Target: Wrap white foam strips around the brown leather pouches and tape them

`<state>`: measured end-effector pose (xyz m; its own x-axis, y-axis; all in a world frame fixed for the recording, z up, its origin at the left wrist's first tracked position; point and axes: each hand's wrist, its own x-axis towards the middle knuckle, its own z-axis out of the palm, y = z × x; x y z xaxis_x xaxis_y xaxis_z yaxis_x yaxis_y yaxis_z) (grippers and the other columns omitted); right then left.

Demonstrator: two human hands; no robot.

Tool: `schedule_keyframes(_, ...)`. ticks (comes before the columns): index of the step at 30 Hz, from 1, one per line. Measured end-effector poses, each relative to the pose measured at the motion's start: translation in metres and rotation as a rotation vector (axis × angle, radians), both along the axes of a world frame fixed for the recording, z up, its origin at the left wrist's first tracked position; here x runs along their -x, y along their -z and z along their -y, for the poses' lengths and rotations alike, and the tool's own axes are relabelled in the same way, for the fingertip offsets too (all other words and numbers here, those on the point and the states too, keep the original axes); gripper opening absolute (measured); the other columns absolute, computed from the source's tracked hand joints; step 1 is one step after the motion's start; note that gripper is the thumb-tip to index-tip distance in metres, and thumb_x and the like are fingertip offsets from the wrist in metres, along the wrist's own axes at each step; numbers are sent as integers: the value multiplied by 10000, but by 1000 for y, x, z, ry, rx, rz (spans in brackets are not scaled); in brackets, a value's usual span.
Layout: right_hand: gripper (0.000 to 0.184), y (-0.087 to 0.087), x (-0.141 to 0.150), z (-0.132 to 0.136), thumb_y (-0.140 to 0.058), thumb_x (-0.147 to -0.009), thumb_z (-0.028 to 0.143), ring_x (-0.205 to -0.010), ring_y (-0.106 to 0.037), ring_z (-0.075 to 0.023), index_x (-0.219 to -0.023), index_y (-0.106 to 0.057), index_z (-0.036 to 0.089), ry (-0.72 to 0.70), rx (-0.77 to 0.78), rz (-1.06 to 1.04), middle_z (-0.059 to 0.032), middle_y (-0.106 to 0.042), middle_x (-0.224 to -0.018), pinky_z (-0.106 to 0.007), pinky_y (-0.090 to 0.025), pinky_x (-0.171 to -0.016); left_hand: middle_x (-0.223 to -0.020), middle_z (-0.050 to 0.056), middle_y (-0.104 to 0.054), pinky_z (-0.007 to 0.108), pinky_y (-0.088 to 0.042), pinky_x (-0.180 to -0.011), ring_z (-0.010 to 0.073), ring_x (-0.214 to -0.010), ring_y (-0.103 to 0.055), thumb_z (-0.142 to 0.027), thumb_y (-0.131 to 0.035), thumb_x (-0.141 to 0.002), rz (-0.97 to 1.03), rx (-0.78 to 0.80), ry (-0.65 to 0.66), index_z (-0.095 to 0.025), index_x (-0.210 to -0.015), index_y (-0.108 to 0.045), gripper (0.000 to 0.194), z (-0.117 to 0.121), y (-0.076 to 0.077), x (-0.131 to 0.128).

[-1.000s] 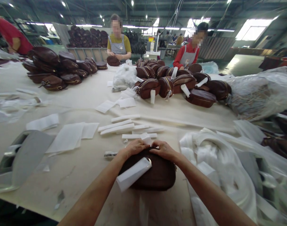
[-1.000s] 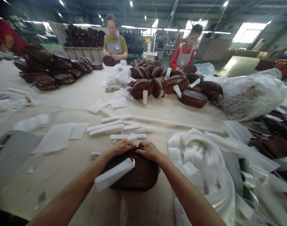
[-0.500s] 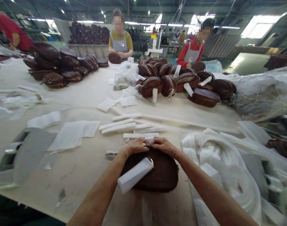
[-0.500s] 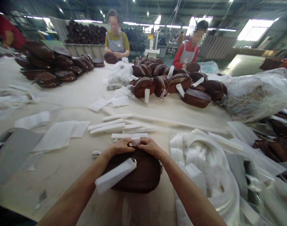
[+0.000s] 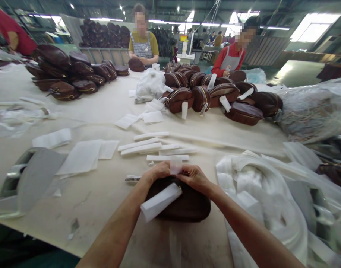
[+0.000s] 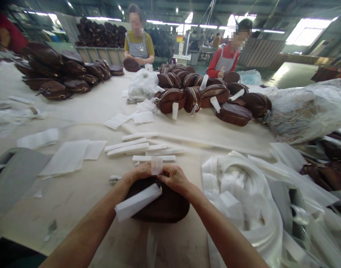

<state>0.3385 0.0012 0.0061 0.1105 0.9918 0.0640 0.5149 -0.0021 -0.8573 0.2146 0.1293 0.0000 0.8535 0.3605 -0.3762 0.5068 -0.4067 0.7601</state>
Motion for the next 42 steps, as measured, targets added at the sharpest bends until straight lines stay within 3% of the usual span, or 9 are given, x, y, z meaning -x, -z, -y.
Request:
schedule_keyframes(5,160,-7,18,27,-513,-870,258,-738,-574,-156,-780,-635,209,-7,10,262,-23,-636,-808,-264,-415,-697,-764,19,-646,210,-426,-655,153,-702,-543,-179,-555,-630,-22,5,35,-143,-798,-668,206,-1,2,3)
schedule_keyframes(10,118,3,25,41,-499,-869,198,-819,-578,-181,-823,-607,209,55,-103,368,-44,-634,-854,-280,-426,-743,-828,17,-666,202,-427,-669,155,-741,-563,-217,-538,-658,-39,-43,77,-143,-885,-670,273,0,1,4)
schedule_keyframes(14,136,10,27,43,-492,-827,123,-887,-575,-203,-824,-598,208,62,-215,423,-66,-641,-911,-301,-438,-784,-853,19,-677,213,-414,-689,168,-780,-573,-203,-535,-681,-54,-164,96,-174,-894,-685,262,3,-6,5)
schedule_keyframes(19,132,8,27,45,-467,-846,146,-866,-577,-208,-841,-588,199,34,-277,431,-73,-640,-884,-316,-450,-777,-879,52,-675,242,-415,-736,193,-832,-583,-188,-519,-738,-53,-325,85,-187,-860,-682,204,9,-12,9)
schedule_keyframes(22,146,8,28,48,-441,-870,169,-863,-579,-208,-870,-584,197,28,-289,431,-74,-642,-880,-326,-449,-788,-998,63,-659,265,-423,-834,208,-937,-579,-187,-538,-765,-9,-369,100,-187,-973,-659,241,12,-17,18)
schedule_keyframes(26,169,12,29,49,-428,-888,189,-887,-586,-208,-907,-596,189,25,-291,396,-82,-649,-913,-334,-450,-813,-1245,83,-541,347,-317,-1035,236,-1164,-464,-148,-590,-757,86,-455,62,-185,-1155,-573,400,21,-31,44)
schedule_keyframes(32,166,15,25,45,-459,-895,232,-838,-599,-179,-879,-622,203,87,-254,251,-55,-654,-887,-296,-468,-774,-980,29,-605,316,-397,-897,182,-965,-525,-130,-667,-741,314,-443,141,-201,-974,-624,247,48,-41,85)
schedule_keyframes(38,138,10,21,43,-490,-875,211,-744,-599,-161,-865,-627,195,112,-303,187,-33,-646,-794,-267,-474,-695,-901,25,-590,304,-381,-745,167,-836,-519,-228,-562,-860,362,-603,228,-226,-951,-635,117,84,-29,78)
schedule_keyframes(42,116,9,22,45,-513,-854,179,-787,-604,-165,-870,-626,200,73,-362,158,-37,-654,-820,-277,-485,-726,-918,37,-577,314,-386,-777,170,-854,-517,-267,-439,-916,376,-545,157,-219,-910,-641,207,94,-31,76)
